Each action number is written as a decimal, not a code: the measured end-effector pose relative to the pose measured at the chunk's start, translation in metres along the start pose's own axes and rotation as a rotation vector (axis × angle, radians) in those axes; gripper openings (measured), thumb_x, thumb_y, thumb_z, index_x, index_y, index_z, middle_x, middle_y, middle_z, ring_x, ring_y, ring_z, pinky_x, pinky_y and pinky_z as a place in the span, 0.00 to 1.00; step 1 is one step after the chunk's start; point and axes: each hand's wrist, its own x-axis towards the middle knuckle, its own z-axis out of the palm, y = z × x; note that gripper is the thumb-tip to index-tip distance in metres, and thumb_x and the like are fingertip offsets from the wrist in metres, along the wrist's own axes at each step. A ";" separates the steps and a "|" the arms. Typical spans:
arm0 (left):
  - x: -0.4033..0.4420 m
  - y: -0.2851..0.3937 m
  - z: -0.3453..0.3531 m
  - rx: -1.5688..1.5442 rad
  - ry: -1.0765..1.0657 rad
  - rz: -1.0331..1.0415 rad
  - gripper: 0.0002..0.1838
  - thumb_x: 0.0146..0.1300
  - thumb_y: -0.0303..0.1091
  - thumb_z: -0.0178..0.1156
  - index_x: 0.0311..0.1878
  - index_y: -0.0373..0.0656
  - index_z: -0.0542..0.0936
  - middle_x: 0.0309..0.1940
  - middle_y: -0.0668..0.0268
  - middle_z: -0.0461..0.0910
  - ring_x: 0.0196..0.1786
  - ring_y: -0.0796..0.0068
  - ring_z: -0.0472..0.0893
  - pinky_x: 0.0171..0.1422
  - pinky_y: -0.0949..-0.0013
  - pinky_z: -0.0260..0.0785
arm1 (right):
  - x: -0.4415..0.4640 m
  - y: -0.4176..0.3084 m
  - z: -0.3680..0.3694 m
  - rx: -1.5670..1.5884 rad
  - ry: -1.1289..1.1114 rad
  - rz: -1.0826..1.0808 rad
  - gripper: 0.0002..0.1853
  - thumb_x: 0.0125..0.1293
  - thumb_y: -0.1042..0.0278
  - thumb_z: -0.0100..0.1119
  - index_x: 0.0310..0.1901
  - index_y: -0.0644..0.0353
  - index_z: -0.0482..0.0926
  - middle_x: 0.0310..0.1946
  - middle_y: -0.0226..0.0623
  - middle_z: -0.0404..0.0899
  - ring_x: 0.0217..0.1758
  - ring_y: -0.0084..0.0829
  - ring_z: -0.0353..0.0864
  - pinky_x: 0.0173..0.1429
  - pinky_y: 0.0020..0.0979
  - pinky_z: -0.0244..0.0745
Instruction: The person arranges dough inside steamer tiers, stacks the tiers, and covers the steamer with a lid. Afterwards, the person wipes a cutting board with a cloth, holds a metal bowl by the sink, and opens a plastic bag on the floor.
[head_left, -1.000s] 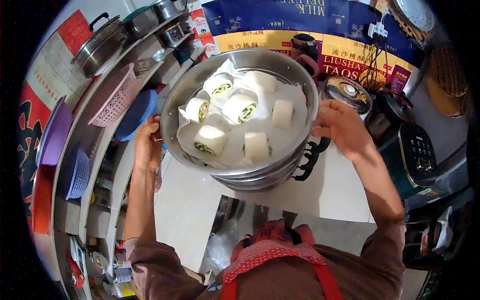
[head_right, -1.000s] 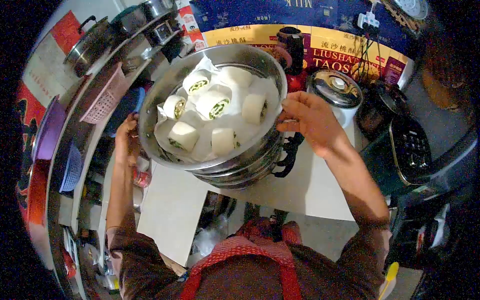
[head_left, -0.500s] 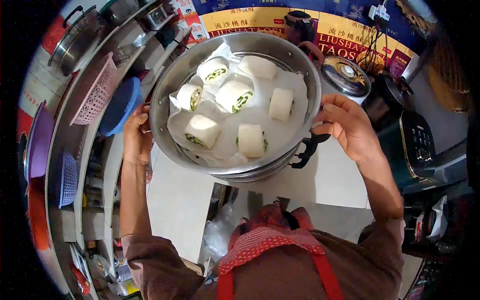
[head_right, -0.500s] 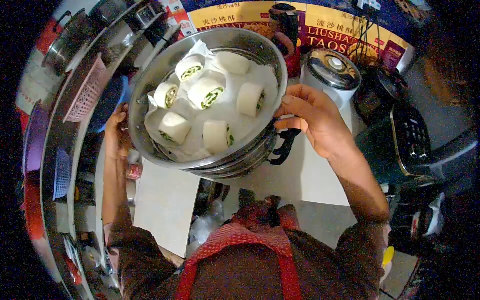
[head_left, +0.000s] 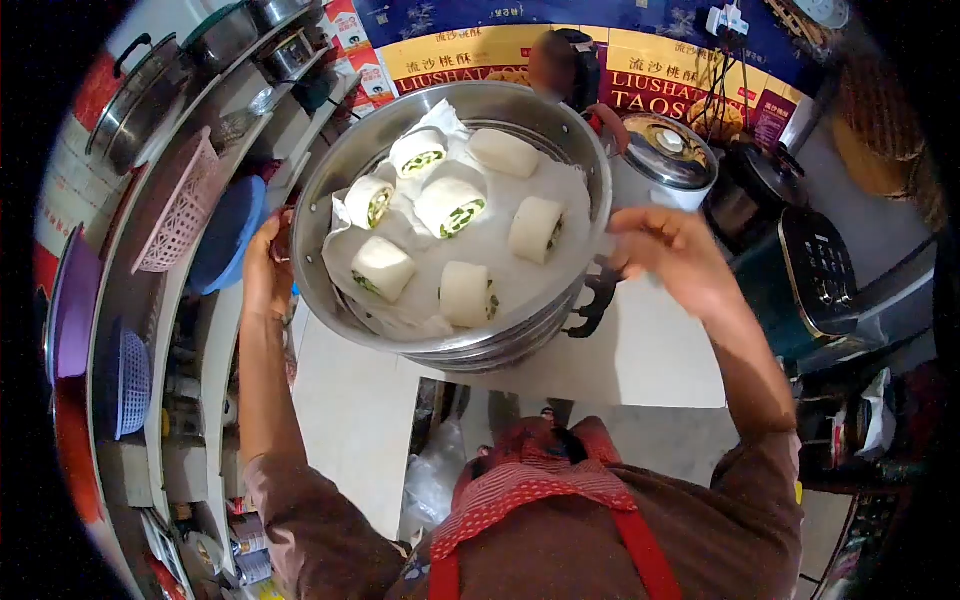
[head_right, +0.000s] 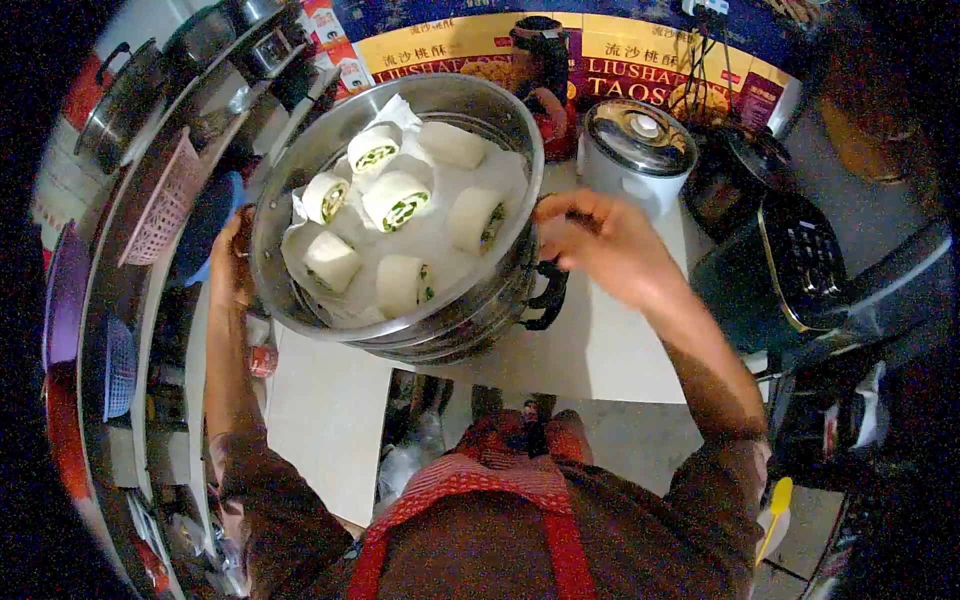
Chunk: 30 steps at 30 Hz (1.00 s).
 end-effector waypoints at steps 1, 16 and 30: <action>0.002 0.000 -0.002 0.017 0.007 -0.011 0.23 0.58 0.44 0.50 0.52 0.37 0.67 0.48 0.63 0.70 0.49 0.75 0.70 0.54 0.73 0.59 | 0.010 0.009 -0.010 0.002 0.002 -0.002 0.13 0.59 0.68 0.50 0.44 0.63 0.70 0.36 0.34 0.73 0.33 0.21 0.74 0.31 0.21 0.71; -0.026 -0.010 0.049 0.023 0.030 0.250 0.28 0.62 0.48 0.40 0.62 0.43 0.53 0.56 0.60 0.62 0.58 0.65 0.63 0.62 0.65 0.53 | 0.063 0.000 -0.012 0.336 0.227 0.020 0.18 0.61 0.54 0.46 0.32 0.64 0.73 0.28 0.33 0.73 0.30 0.25 0.73 0.33 0.28 0.73; 0.032 -0.014 0.044 -0.027 -0.156 0.161 0.21 0.66 0.41 0.35 0.57 0.41 0.61 0.52 0.61 0.67 0.52 0.70 0.69 0.57 0.71 0.60 | 0.010 0.007 0.003 0.336 0.201 -0.066 0.16 0.63 0.59 0.44 0.38 0.66 0.72 0.34 0.35 0.73 0.35 0.24 0.74 0.32 0.24 0.75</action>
